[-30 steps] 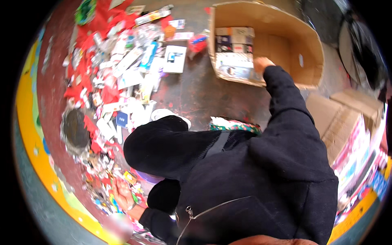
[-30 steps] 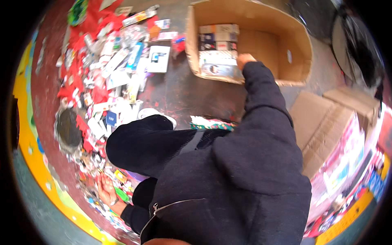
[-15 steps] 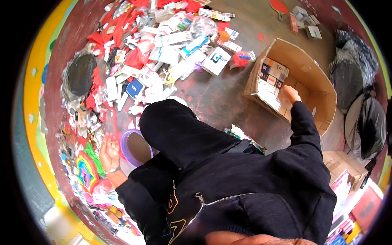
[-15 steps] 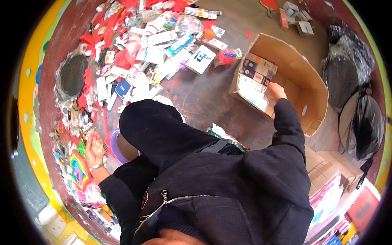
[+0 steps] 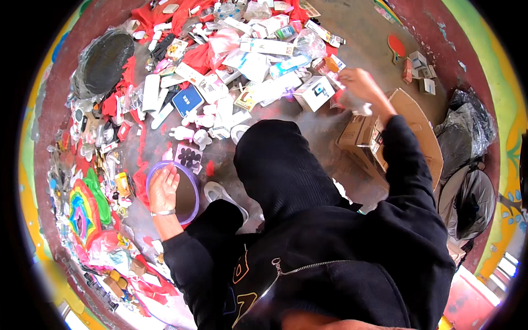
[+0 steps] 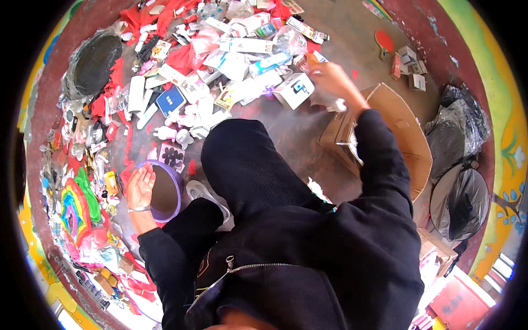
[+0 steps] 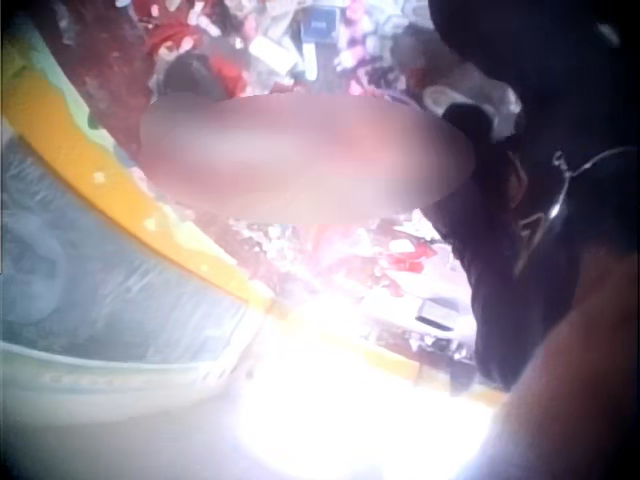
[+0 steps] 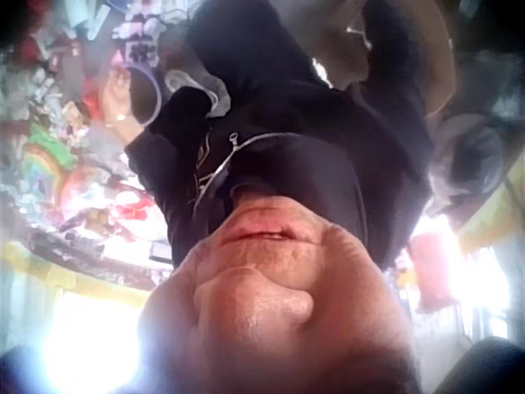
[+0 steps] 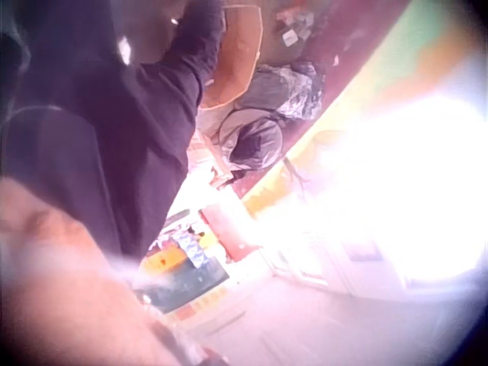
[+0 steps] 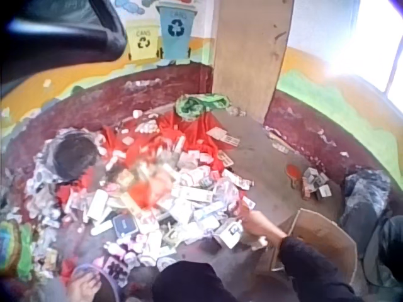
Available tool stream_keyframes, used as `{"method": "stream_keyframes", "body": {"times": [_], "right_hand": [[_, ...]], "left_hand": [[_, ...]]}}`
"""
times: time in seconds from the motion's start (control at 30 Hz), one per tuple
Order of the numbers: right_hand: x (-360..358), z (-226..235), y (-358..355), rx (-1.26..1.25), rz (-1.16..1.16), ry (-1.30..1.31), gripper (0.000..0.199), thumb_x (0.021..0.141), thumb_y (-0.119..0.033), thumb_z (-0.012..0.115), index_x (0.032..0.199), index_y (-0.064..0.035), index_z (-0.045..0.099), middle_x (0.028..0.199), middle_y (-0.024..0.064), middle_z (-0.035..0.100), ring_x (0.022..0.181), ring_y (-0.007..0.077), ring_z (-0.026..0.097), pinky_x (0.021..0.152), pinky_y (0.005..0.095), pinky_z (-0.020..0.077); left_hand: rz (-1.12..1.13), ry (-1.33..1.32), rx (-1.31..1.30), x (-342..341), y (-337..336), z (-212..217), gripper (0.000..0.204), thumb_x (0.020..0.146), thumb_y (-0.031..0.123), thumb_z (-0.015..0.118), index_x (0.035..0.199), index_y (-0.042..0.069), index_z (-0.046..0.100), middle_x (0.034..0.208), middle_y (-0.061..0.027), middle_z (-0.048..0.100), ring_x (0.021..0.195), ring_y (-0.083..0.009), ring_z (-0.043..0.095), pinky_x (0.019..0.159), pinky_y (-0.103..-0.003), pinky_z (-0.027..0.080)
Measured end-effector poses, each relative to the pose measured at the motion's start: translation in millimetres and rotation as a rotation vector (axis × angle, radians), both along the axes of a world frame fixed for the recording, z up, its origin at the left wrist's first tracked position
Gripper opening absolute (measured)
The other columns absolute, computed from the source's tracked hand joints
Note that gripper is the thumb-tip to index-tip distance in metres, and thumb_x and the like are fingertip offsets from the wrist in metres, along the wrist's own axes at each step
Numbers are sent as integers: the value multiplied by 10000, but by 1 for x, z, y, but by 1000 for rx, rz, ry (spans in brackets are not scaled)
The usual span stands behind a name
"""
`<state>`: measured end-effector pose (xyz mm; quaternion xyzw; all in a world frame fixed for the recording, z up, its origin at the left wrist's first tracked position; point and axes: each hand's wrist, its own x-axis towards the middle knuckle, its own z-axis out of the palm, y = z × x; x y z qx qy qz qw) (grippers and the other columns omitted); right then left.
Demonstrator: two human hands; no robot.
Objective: The person rinses a white cloth in a bucket of water and uses it to wipe several packaged items, including blue and white boxes and a pink tube, before placing each item into a cardboard box.
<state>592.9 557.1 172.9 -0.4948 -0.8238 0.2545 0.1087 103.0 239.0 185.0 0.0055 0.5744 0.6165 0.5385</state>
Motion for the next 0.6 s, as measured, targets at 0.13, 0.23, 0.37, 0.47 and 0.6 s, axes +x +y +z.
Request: {"method": "stream_keyframes", "body": {"times": [0.13,0.23,0.37,0.47,0.6], "right_hand": [[-75,-133,30,355,266,-448,323,659,-57,496,945,-97,640,669,73,615,599,212,597,507,339,445],[-139,-148,36,-5,179,-356,536,715,-54,452,1237,-171,440,980,165,599,921,335,571,706,409,447],[-195,-180,60,-111,134,-494,559,768,-63,442,1304,-157,312,1054,223,537,994,381,516,831,478,377],[-206,-222,75,56,129,-608,510,791,-63,423,1286,-125,323,1034,211,547,974,372,529,817,465,392],[-199,-233,85,54,55,-612,476,802,-78,423,1269,-120,341,994,201,568,936,333,558,794,441,412]], "left_hand": [[-131,43,97,9,-1,18,34,848,117,506,853,83,507,1044,-118,562,958,-204,536,822,-319,442],[-96,51,86,14,-7,28,69,843,115,500,885,60,507,1022,-114,562,910,-185,543,802,-316,435],[-116,72,63,16,-13,27,48,857,100,472,850,55,487,1005,-125,551,903,-188,547,796,-311,455],[-63,67,-12,13,-15,19,44,857,89,472,851,49,487,990,-132,558,887,-193,556,781,-311,467],[-23,52,-37,9,-8,13,36,858,78,469,859,48,488,989,-138,559,887,-201,560,778,-316,470]]}}
